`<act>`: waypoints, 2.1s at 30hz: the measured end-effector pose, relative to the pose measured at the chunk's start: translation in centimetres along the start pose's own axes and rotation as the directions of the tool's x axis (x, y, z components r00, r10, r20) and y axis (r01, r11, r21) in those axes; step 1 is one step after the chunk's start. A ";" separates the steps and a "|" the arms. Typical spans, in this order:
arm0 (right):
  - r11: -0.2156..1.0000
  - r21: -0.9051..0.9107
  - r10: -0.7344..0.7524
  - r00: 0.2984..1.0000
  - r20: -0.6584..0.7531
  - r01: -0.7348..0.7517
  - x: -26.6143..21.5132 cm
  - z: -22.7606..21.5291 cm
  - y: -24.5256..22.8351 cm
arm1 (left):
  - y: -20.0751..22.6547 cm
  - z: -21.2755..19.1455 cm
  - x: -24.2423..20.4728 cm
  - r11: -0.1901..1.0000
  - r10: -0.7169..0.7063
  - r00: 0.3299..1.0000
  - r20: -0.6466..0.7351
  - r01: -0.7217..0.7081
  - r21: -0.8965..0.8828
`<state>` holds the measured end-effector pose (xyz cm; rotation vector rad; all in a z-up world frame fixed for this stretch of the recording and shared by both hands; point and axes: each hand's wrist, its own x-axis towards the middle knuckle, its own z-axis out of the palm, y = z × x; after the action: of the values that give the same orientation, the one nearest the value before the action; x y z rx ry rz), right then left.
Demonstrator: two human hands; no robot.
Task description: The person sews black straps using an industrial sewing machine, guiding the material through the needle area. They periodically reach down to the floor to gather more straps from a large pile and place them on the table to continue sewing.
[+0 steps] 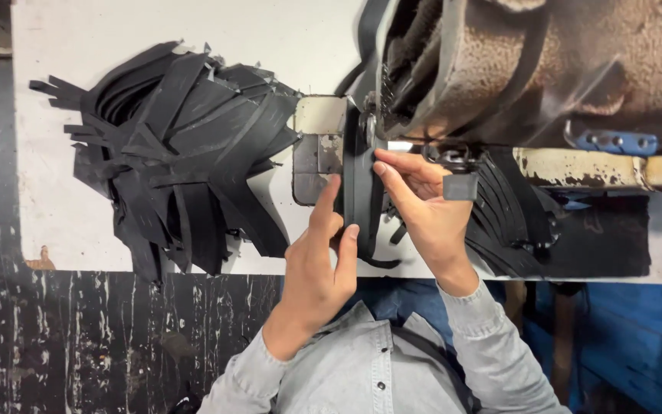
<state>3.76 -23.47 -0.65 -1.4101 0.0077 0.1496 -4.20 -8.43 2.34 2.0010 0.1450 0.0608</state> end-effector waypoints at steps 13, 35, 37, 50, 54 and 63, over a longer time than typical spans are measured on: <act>0.998 -0.044 0.040 0.999 0.024 -0.039 0.2 0.2 -0.6 | 1.5 -0.5 0.2 0.992 -0.112 0.993 -0.035 0.110 -0.060; 0.996 -0.083 0.025 1.000 -0.013 -0.026 0.8 0.0 -0.6 | 0.2 -1.2 7.5 0.964 -0.038 0.999 0.000 0.036 -0.264; 0.993 -0.106 0.045 0.999 -0.014 -0.046 0.6 0.0 -1.7 | 0.0 -1.1 8.3 0.974 0.004 1.000 -0.003 -0.005 -0.226; 0.788 -0.545 -0.275 0.956 0.102 0.285 0.5 0.7 -5.7 | -0.4 -0.5 11.5 0.920 0.096 0.995 -0.041 -0.104 -0.378; 0.640 -0.667 -0.411 0.904 0.123 0.381 0.3 1.6 -6.8 | 0.5 -0.2 8.6 0.880 -0.032 0.990 -0.136 -0.037 -0.474; 0.712 -0.600 -0.401 0.913 0.079 0.365 -0.7 0.9 -3.4 | -0.5 -1.5 2.8 0.993 -0.113 0.985 -0.132 0.109 -0.041</act>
<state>3.36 -23.22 2.92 -2.0286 -0.3151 -0.2676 -1.63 -6.49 2.42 1.9512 0.3394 0.1256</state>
